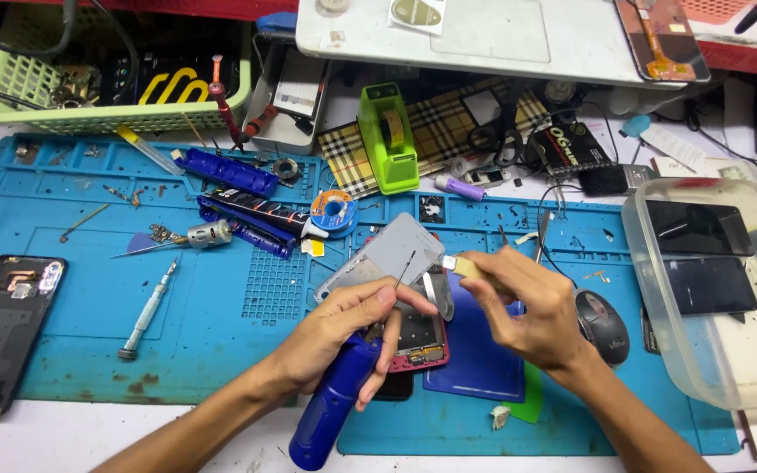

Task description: Disassembling a mobile phone by removing screws with an electric screwdriver and prying off internal components.

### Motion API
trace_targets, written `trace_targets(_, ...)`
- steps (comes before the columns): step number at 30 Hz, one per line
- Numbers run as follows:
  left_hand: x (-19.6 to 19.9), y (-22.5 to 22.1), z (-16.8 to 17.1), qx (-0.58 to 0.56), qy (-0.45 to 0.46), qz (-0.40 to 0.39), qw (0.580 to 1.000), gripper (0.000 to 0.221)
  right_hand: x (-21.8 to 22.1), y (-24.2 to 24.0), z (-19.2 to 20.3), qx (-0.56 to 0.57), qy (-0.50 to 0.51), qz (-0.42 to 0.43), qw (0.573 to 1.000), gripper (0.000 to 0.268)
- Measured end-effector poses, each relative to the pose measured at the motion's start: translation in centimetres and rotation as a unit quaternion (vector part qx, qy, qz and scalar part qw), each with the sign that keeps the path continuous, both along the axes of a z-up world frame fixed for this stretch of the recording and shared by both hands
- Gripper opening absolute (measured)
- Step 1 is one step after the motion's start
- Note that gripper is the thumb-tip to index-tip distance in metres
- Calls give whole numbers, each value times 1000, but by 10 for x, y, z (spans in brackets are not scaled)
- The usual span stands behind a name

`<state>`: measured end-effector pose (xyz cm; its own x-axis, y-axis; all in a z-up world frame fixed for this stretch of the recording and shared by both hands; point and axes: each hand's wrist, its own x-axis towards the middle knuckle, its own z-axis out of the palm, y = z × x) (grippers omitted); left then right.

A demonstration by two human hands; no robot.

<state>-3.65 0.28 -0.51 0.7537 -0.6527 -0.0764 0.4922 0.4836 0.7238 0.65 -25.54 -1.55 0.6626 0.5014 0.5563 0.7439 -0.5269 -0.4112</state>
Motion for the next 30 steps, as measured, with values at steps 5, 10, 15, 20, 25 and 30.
trace_targets(5,-4,-2,2,-4,33,-14,999,41,-7,10,12,-25,-4,36,999,24)
trace_targets(10,-4,-2,-2,-14,46,-30,998,41,-9,12,13,-33,-30,52,998,25)
trace_targets(15,-4,-3,4,42,5,-17,999,33,-10,12,12,-45,-18,36,998,24)
trace_targets(20,-9,-6,7,65,-4,-11,998,30,11,-7,8,-24,11,-41,999,22)
trace_targets(25,-9,-5,10,69,-12,-15,997,34,-3,5,17,19,-6,-49,999,21)
trace_targets(30,-4,-4,6,39,38,-11,998,40,-6,9,14,-30,-31,52,998,24)
